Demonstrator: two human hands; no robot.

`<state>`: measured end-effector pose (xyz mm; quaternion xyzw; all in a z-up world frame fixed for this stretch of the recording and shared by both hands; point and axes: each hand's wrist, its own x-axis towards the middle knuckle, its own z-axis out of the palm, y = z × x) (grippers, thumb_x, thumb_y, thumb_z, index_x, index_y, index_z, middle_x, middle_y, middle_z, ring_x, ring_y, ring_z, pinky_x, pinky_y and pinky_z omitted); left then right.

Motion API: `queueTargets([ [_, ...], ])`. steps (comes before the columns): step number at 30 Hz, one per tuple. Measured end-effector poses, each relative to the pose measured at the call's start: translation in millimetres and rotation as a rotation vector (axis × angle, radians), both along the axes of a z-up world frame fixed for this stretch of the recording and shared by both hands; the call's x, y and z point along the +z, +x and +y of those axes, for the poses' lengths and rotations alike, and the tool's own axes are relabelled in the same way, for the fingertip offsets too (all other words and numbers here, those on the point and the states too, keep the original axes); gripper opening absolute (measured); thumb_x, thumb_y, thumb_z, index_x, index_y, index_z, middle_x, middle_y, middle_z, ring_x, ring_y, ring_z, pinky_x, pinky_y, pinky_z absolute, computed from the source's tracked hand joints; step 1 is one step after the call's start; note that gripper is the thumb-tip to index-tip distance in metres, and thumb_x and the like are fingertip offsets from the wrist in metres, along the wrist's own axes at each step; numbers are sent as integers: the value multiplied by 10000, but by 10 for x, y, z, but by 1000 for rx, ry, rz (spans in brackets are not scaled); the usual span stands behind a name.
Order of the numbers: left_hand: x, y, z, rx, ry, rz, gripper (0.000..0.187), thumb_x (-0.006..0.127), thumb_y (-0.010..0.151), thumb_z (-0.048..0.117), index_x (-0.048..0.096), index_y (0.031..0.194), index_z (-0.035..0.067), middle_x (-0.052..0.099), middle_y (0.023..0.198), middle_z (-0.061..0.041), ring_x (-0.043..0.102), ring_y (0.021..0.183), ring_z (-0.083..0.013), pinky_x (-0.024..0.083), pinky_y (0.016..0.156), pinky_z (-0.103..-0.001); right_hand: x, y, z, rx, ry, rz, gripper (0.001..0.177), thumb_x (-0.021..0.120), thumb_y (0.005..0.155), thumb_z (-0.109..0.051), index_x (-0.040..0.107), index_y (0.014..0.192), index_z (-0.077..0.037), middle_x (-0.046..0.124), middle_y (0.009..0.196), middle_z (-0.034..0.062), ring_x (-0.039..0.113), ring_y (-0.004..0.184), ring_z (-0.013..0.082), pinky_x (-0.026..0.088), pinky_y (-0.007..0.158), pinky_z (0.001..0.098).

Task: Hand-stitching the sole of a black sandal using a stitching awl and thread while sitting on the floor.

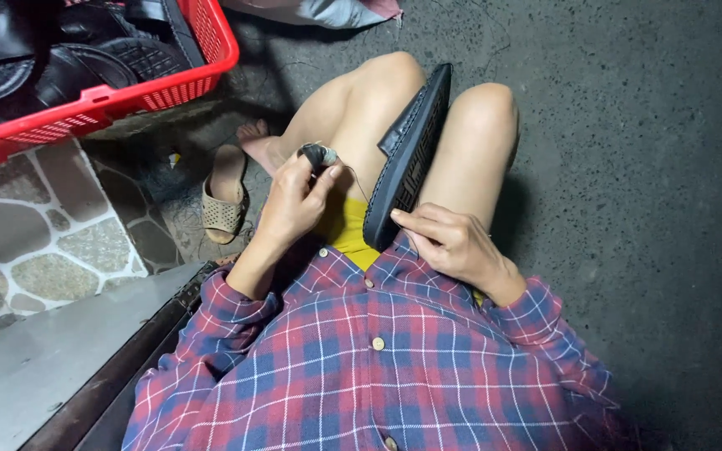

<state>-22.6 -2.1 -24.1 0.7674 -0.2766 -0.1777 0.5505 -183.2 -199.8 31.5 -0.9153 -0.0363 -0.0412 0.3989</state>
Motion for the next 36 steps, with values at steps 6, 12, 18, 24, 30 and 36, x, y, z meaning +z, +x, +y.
queueTargets([
  [6, 97, 27, 45, -12, 221, -182, 206, 646, 928, 246, 656, 933, 41, 624, 821, -172, 632, 807, -385, 506, 718, -475, -90, -28, -38, 5, 85, -9, 285, 623, 841, -29, 714, 1099, -112, 683, 819, 82, 660, 645, 298, 516, 532, 351],
  [12, 366, 11, -27, -468, -85, -160, 901, 798, 672, 483, 444, 1339, -8, 474, 1332, -274, 436, 1239, -486, 338, 1027, -562, -46, 20, -13, 17, 1, -90, 265, 635, 845, -45, 723, 1083, -123, 678, 841, 42, 667, 670, 240, 523, 561, 313],
  [18, 162, -37, -91, -472, 133, -10, 1097, 877, 530, 520, 387, 1439, 149, 387, 1485, -113, 271, 1391, -382, 150, 1076, -641, -35, 82, 22, 39, -100, -268, 181, 625, 853, -1, 708, 1013, -22, 661, 883, 131, 673, 688, 284, 544, 590, 324],
  [24, 74, -2, -131, -449, 144, 52, 1068, 887, 503, 529, 422, 1406, 200, 421, 1471, -52, 278, 1404, -319, 147, 1089, -635, -3, 206, 16, 23, 23, -285, 110, 674, 825, 15, 712, 927, 6, 687, 863, 145, 684, 679, 312, 541, 562, 344],
  [30, 40, -3, -127, -458, 169, 63, 1130, 914, 484, 479, 384, 1426, 151, 432, 1454, -104, 268, 1406, -347, 124, 1101, -649, 53, 238, 27, 14, 83, -216, 95, 675, 816, 47, 700, 902, 17, 686, 830, 161, 685, 699, 343, 541, 581, 381],
  [36, 155, 13, -155, -442, 176, 77, 1145, 918, 474, 491, 377, 1431, 172, 451, 1443, -85, 273, 1409, -327, 116, 1108, -642, 31, 243, 42, -21, 233, -152, 91, 694, 802, 64, 695, 885, 26, 694, 813, 158, 697, 704, 327, 544, 599, 380],
])
